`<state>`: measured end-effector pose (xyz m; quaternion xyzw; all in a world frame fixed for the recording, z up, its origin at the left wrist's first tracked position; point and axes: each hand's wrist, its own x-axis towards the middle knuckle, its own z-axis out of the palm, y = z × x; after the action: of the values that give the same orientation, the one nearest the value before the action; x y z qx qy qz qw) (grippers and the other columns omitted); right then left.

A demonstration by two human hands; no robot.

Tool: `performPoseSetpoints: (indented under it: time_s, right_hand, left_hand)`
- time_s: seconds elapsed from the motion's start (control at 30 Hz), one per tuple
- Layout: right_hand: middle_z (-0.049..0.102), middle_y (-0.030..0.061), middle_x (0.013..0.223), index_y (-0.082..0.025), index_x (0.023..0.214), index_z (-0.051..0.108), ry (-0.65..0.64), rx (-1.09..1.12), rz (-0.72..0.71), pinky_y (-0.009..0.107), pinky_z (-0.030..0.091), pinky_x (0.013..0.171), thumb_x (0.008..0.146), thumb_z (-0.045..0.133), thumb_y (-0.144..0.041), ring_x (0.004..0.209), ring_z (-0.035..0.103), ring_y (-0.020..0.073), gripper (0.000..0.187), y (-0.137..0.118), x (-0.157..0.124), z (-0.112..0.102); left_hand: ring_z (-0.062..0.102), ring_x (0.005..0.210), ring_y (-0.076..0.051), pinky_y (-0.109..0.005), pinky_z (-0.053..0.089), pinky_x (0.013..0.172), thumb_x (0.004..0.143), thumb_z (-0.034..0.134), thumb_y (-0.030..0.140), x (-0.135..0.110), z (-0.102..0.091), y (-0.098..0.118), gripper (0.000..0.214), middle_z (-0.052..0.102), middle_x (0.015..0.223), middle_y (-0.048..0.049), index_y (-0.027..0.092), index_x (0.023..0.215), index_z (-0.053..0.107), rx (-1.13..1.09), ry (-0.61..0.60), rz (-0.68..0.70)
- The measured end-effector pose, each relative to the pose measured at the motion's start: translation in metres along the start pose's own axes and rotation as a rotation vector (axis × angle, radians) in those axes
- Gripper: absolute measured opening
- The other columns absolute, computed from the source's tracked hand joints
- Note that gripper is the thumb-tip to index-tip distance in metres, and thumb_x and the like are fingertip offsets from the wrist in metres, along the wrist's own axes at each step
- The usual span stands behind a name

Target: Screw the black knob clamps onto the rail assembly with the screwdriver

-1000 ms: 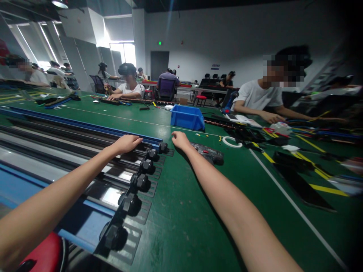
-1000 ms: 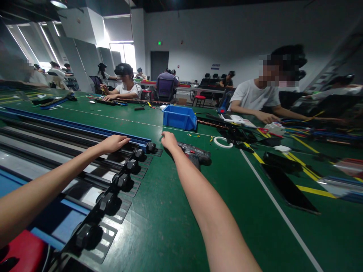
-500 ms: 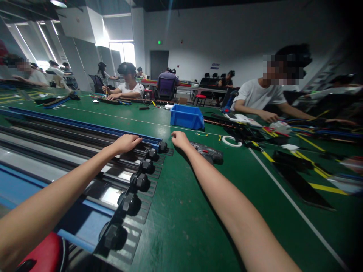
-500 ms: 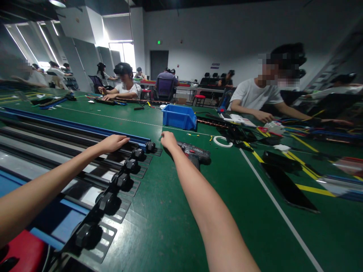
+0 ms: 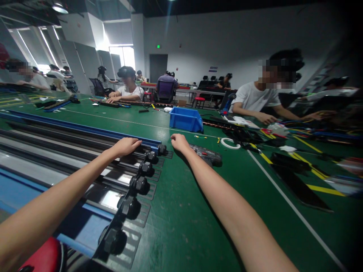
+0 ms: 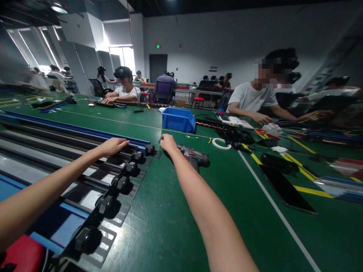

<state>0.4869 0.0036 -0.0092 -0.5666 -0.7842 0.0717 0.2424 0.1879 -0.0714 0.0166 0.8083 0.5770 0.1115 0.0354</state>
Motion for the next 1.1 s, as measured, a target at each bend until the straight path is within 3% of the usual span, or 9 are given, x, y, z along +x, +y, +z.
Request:
performPoseSetpoints:
  time_s: [0.17, 0.37, 0.43, 0.57, 0.63, 0.73, 0.83, 0.9, 1.1]
  right_hand:
    - [0.067, 0.0145, 0.119, -0.012, 0.115, 0.069, 0.109, -0.006, -0.06, 0.028, 0.043, 0.098, 0.089, 0.051, -0.013, 0.112, 0.062, 0.0224, 0.031, -0.021, -0.006, -0.023]
    - [0.07, 0.0082, 0.1, -0.018, 0.104, 0.069, 0.211, 0.017, -0.201, 0.029, 0.046, 0.085, 0.094, 0.052, -0.031, 0.091, 0.064, 0.0194, 0.024, -0.022, -0.055, -0.086]
    - [0.071, 0.0084, 0.094, -0.019, 0.093, 0.068, 0.196, -0.06, -0.131, 0.03, 0.047, 0.081, 0.094, 0.052, -0.037, 0.087, 0.064, 0.0206, 0.025, -0.009, -0.084, -0.108]
    - [0.07, 0.0151, 0.085, -0.018, 0.08, 0.066, 0.057, -0.323, 0.218, 0.037, 0.048, 0.071, 0.092, 0.047, -0.058, 0.081, 0.067, 0.0295, 0.047, 0.019, -0.136, -0.132]
    - [0.07, 0.0184, 0.083, -0.016, 0.08, 0.067, -0.097, -0.333, 0.349, 0.038, 0.049, 0.066, 0.09, 0.043, -0.068, 0.076, 0.068, 0.031, 0.058, 0.029, -0.15, -0.132]
    - [0.07, 0.0165, 0.078, -0.015, 0.082, 0.066, -0.335, -0.091, 0.472, 0.034, 0.05, 0.056, 0.084, 0.043, -0.079, 0.058, 0.067, 0.0248, 0.067, 0.038, -0.156, -0.122]
    - [0.069, 0.0103, 0.068, -0.017, 0.088, 0.066, -0.406, 0.163, 0.536, 0.031, 0.048, 0.046, 0.077, 0.053, -0.08, 0.045, 0.062, 0.0208, 0.065, 0.047, -0.155, -0.111]
    - [0.066, 0.0064, 0.06, -0.017, 0.088, 0.068, -0.366, 0.25, 0.544, 0.03, 0.044, 0.043, 0.074, 0.062, -0.074, 0.042, 0.059, 0.0197, 0.059, 0.054, -0.155, -0.105]
    - [0.064, 0.0038, 0.057, -0.017, 0.066, 0.071, -0.025, 0.325, 0.494, 0.025, 0.033, 0.044, 0.071, 0.07, -0.06, 0.049, 0.057, 0.0167, 0.043, 0.072, -0.166, -0.092]
  left_hand:
    - [0.066, 0.082, -0.025, -0.03, 0.042, 0.072, 0.098, 0.025, 0.058, 0.0, -0.001, 0.0, 0.057, 0.072, 0.086, -0.0107, 0.02, 0.082, 0.065, 0.017, -0.009, -0.007]
    - [0.068, 0.091, -0.027, -0.031, 0.046, 0.079, 0.095, 0.028, 0.061, 0.0, -0.001, 0.002, 0.059, 0.074, 0.095, -0.0113, 0.02, 0.092, 0.07, 0.006, -0.023, -0.04]
    - [0.068, 0.098, -0.028, -0.03, 0.047, 0.083, 0.093, 0.031, 0.062, 0.0, -0.002, 0.003, 0.058, 0.075, 0.1, -0.0112, 0.021, 0.097, 0.072, -0.012, -0.028, -0.061]
    - [0.067, 0.104, -0.029, -0.031, 0.047, 0.088, 0.091, 0.033, 0.063, -0.001, -0.004, 0.007, 0.059, 0.075, 0.105, -0.0113, 0.021, 0.101, 0.073, -0.026, -0.031, -0.092]
    - [0.067, 0.105, -0.029, -0.031, 0.048, 0.089, 0.091, 0.033, 0.063, -0.002, -0.005, 0.009, 0.06, 0.075, 0.107, -0.0114, 0.021, 0.102, 0.073, -0.024, -0.03, -0.097]
    - [0.067, 0.105, -0.029, -0.032, 0.048, 0.09, 0.091, 0.032, 0.063, -0.003, -0.007, 0.01, 0.06, 0.075, 0.107, -0.0114, 0.021, 0.102, 0.073, -0.023, -0.033, -0.103]
    - [0.068, 0.104, -0.03, -0.032, 0.048, 0.089, 0.091, 0.032, 0.062, -0.003, -0.007, 0.009, 0.059, 0.075, 0.106, -0.0118, 0.021, 0.101, 0.073, -0.025, -0.032, -0.092]
    - [0.068, 0.101, -0.03, -0.032, 0.048, 0.087, 0.092, 0.032, 0.062, -0.003, -0.007, 0.009, 0.059, 0.075, 0.104, -0.012, 0.02, 0.099, 0.073, -0.028, -0.026, -0.078]
    - [0.069, 0.093, -0.029, -0.032, 0.048, 0.082, 0.092, 0.034, 0.061, -0.002, -0.006, 0.008, 0.055, 0.075, 0.091, -0.0105, 0.021, 0.089, 0.071, -0.04, -0.007, -0.053]
